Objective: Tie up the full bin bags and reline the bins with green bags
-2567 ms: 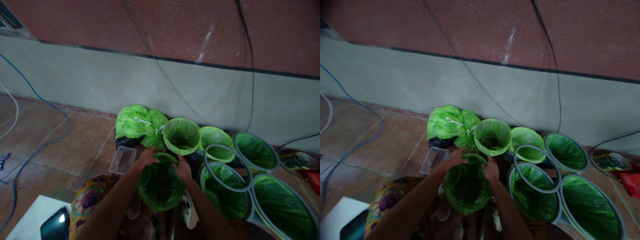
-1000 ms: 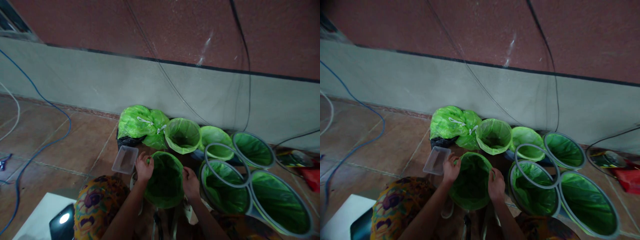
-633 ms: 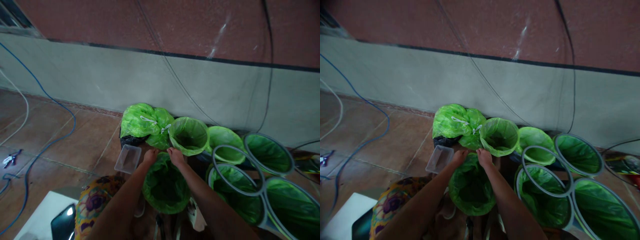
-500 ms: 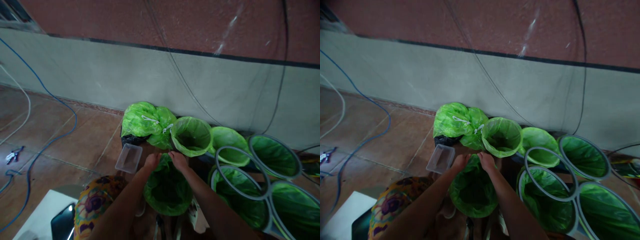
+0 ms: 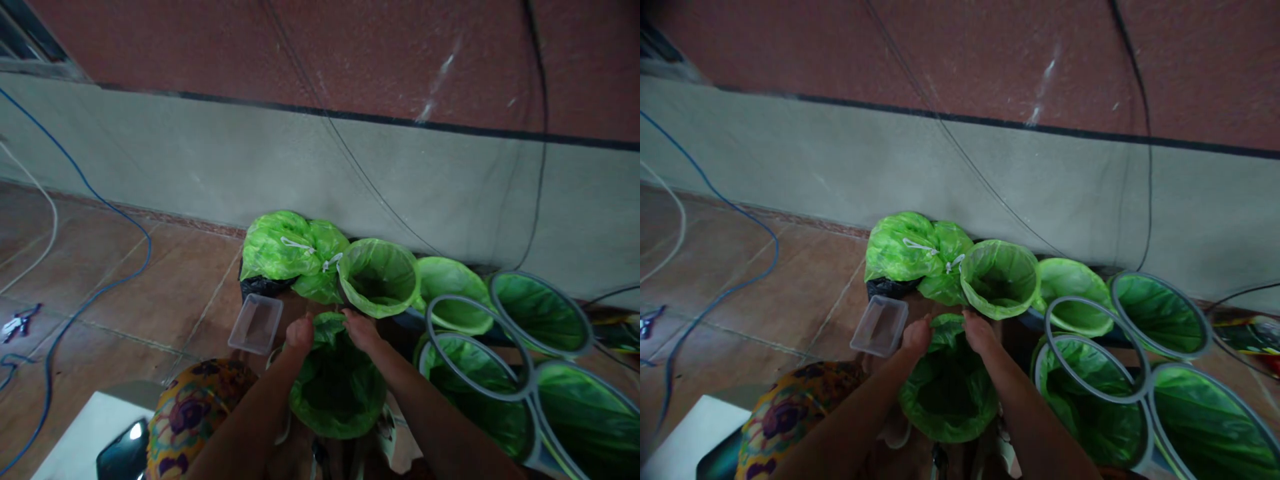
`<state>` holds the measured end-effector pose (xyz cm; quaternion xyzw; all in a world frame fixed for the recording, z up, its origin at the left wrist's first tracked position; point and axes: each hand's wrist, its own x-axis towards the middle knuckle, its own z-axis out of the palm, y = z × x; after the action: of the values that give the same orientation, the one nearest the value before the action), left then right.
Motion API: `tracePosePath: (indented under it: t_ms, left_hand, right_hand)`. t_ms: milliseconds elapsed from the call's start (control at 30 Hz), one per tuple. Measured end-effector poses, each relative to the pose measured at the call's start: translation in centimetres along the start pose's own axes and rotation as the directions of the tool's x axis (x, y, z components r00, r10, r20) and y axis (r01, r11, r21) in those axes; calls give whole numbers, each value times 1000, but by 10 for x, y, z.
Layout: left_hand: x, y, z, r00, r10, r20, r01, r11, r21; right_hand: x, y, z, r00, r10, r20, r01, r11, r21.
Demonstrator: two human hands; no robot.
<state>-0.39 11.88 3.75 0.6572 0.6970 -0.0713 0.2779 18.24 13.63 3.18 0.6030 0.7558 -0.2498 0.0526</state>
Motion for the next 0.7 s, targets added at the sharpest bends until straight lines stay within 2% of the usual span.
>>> tracePosePath:
  t_ms: [100, 167, 233, 300, 367, 400, 433, 467, 533, 600, 700]
  left_hand:
    - [-7, 1, -11, 998, 14, -53, -13, 1000, 25]
    - [-15, -1, -20, 995, 32, -93, -30, 999, 28]
    - [-25, -4, -29, 990, 46, -131, -47, 999, -3]
    - [-39, -8, -37, 982, 40, -182, -52, 997, -61]
    - [-53, -13, -40, 976, 24, -215, -49, 992, -115]
    - [-60, -16, -40, 974, 34, -222, -65, 989, -131]
    - [-67, -19, -39, 975, 39, -220, -74, 986, -152]
    - [-73, -24, -37, 971, 60, -232, -102, 979, -175]
    - [-82, -33, -30, 964, 135, -227, -186, 958, -220]
    - [-89, -43, -23, 969, 117, -216, -171, 953, -249]
    - [-98, -52, -17, 966, 103, -237, -172, 940, -293]
  right_hand:
    - [-22, -3, -7, 979, 39, -200, -31, 999, 45]
    - [-45, 6, -11, 919, 104, -380, -62, 991, 119]
    - [-73, 23, -14, 831, 243, -500, -180, 969, 172]
    - [-102, 46, -14, 728, 444, -522, -405, 893, 196]
    - [-126, 69, -12, 606, 638, -475, -636, 747, 193]
    - [-135, 78, -11, 558, 703, -440, -714, 678, 177]
    - [-142, 87, -9, 536, 743, -401, -760, 632, 153]
    - [-147, 95, -8, 544, 759, -358, -779, 616, 122]
    - [-151, 108, -6, 604, 749, -271, -763, 642, 72]
    - [-155, 118, -8, 662, 720, -211, -726, 685, 60]
    - [-163, 125, -23, 690, 691, -215, -692, 717, 85]
